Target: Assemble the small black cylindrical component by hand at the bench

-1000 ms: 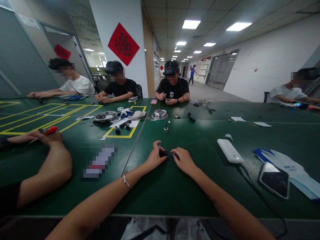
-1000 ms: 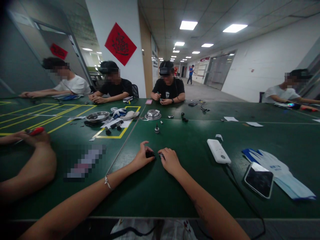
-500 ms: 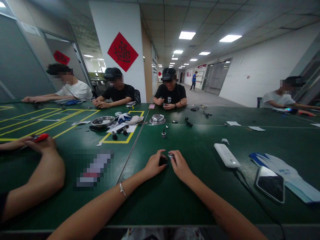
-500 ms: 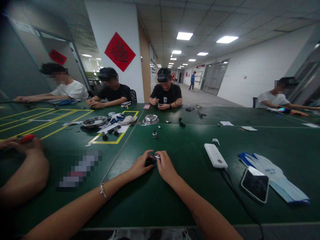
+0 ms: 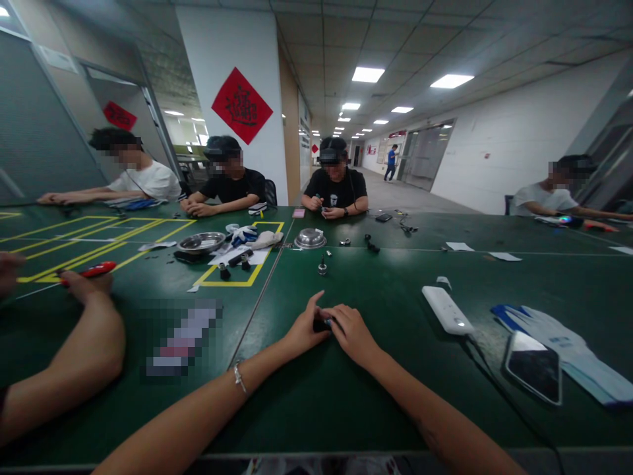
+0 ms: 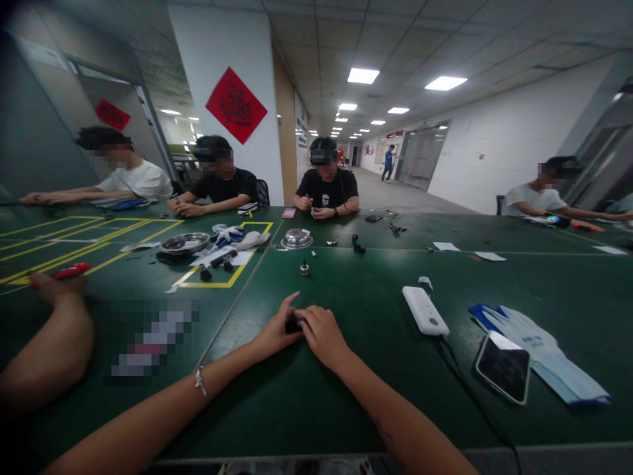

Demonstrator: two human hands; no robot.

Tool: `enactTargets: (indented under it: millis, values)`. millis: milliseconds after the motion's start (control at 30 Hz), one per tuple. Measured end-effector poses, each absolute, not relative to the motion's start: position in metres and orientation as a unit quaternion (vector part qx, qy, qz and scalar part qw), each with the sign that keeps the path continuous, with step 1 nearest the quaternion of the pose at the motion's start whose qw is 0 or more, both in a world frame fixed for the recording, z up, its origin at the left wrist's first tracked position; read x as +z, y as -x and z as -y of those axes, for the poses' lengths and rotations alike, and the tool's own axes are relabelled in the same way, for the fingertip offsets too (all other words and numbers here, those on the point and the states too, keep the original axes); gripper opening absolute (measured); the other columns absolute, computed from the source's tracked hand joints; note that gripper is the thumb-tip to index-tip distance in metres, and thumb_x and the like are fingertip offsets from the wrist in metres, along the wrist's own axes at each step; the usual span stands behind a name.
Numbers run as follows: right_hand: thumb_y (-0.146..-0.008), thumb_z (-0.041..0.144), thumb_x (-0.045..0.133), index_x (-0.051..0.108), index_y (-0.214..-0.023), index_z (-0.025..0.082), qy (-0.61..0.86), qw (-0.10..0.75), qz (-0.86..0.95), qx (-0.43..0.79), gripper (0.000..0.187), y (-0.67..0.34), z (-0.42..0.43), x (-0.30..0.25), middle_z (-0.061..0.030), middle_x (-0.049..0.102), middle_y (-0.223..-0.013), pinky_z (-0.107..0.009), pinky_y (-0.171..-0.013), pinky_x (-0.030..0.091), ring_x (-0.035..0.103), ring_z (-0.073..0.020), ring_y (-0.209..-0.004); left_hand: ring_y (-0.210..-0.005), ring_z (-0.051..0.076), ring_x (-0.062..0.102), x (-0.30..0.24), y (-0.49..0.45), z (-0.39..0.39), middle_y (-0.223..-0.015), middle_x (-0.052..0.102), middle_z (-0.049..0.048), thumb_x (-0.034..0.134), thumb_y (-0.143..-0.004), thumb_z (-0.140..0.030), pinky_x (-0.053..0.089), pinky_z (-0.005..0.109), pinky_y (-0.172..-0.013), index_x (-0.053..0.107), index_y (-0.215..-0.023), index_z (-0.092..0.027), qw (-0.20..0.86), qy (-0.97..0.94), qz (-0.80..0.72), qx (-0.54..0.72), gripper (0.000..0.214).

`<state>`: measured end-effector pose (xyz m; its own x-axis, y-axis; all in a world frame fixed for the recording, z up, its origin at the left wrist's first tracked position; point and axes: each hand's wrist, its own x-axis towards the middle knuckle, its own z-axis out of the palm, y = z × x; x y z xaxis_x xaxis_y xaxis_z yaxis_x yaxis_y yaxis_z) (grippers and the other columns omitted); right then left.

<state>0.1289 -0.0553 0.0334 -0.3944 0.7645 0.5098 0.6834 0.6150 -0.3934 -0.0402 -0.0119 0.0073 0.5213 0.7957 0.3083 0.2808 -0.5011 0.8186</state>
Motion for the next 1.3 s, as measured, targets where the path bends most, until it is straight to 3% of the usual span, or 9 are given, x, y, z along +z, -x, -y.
enactTargets:
  millis: [400, 733, 1100, 1300]
  values:
    - [-0.084, 0.005, 0.041, 0.052, -0.115, 0.017, 0.419, 0.306, 0.851, 0.081, 0.035, -0.130, 0.052, 0.029, -0.0090, 0.056, -0.104, -0.036, -0.082, 0.043, 0.051, -0.0200, -0.093, -0.086, 0.016, 0.058, 0.004, 0.040, 0.012, -0.091, 0.058, -0.0004, 0.059, -0.068, -0.005, 0.046, 0.035, -0.085, -0.007, -0.141, -0.022, 0.377, -0.795, -0.343, 0.330, 0.099]
    - [-0.084, 0.004, 0.039, 0.049, -0.124, 0.018, 0.390, 0.338, 0.851, 0.102, 0.044, -0.129, 0.055, 0.030, -0.0101, 0.055, -0.108, -0.037, -0.086, 0.046, 0.052, -0.0197, -0.096, -0.087, 0.017, 0.058, 0.006, 0.042, 0.012, -0.092, 0.057, 0.0006, 0.060, -0.068, -0.007, 0.045, 0.035, -0.084, 0.002, -0.141, -0.021, 0.379, -0.798, -0.343, 0.320, 0.094]
    - [-0.087, 0.012, 0.040, 0.049, -0.124, 0.019, 0.413, 0.430, 0.800, 0.067, 0.038, -0.130, 0.051, 0.023, -0.0096, 0.057, -0.107, -0.038, -0.088, 0.046, 0.053, -0.0199, -0.099, -0.084, 0.015, 0.057, 0.009, 0.043, 0.012, -0.093, 0.056, -0.0004, 0.061, -0.069, -0.011, 0.046, 0.030, -0.078, 0.017, -0.136, -0.023, 0.374, -0.813, -0.329, 0.301, 0.081]
    - [-0.083, 0.012, 0.049, 0.054, -0.115, 0.018, 0.403, 0.377, 0.831, 0.077, 0.033, -0.130, 0.054, 0.029, -0.0074, 0.059, -0.101, -0.035, -0.084, 0.045, 0.055, -0.0188, -0.093, -0.090, 0.017, 0.058, 0.009, 0.044, 0.012, -0.100, 0.058, 0.0034, 0.060, -0.071, -0.013, 0.047, 0.034, -0.084, 0.021, -0.135, -0.019, 0.364, -0.823, -0.321, 0.296, 0.076]
